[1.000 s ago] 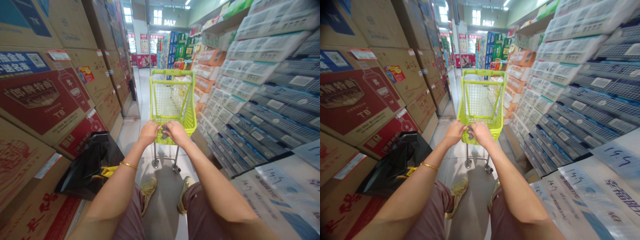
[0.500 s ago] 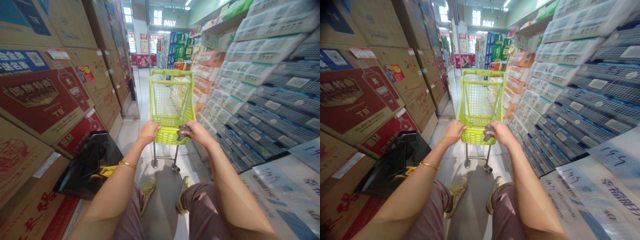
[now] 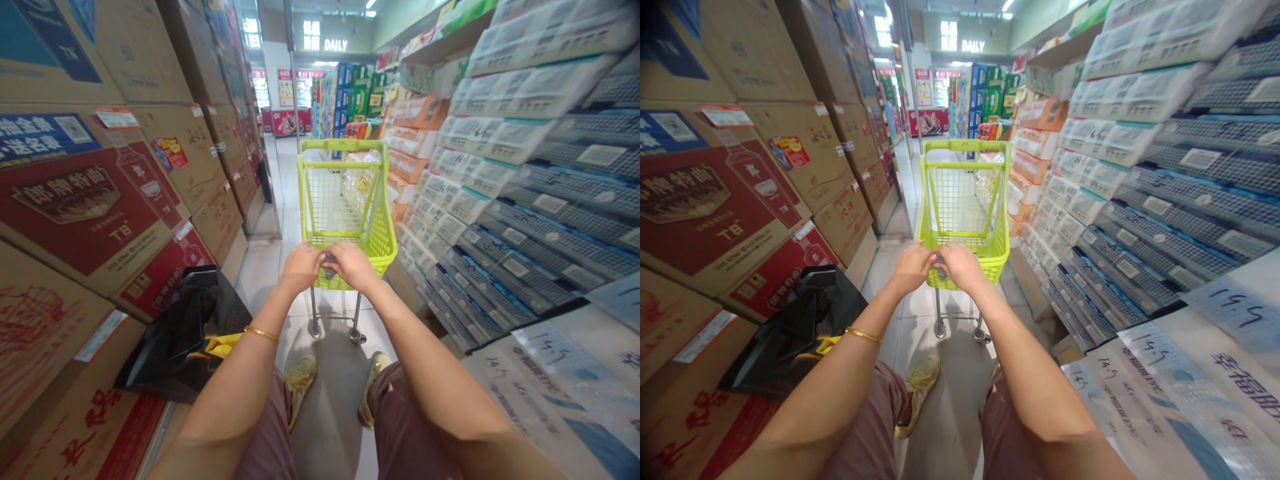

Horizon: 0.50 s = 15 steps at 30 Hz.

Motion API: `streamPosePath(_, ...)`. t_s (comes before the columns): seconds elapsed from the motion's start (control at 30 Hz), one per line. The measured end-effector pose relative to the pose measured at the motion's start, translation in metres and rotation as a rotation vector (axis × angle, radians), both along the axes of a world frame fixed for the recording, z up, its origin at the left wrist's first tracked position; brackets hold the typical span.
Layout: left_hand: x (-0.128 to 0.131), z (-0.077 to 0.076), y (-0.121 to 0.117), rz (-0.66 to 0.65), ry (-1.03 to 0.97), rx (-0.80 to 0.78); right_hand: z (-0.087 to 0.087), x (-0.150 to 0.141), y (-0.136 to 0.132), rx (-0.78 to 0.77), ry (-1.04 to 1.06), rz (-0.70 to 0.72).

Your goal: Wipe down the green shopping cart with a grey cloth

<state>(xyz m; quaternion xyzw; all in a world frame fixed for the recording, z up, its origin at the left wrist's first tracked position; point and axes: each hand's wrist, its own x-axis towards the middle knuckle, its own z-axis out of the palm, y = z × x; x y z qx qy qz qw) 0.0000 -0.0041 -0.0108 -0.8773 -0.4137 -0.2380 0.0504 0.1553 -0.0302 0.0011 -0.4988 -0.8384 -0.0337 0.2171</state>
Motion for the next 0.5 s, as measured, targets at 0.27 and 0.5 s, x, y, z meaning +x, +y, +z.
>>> streamPosePath(0.27,-0.017,0.003,0.006,-0.092,-0.108,0.019,0.006,0.034,-0.007,-0.038,0.137,0.118)
streamPosePath(0.5,-0.004,-0.001,0.005,-0.175,-0.132,-0.068,0.015,0.059,-0.017,-0.107,0.076,-0.013)
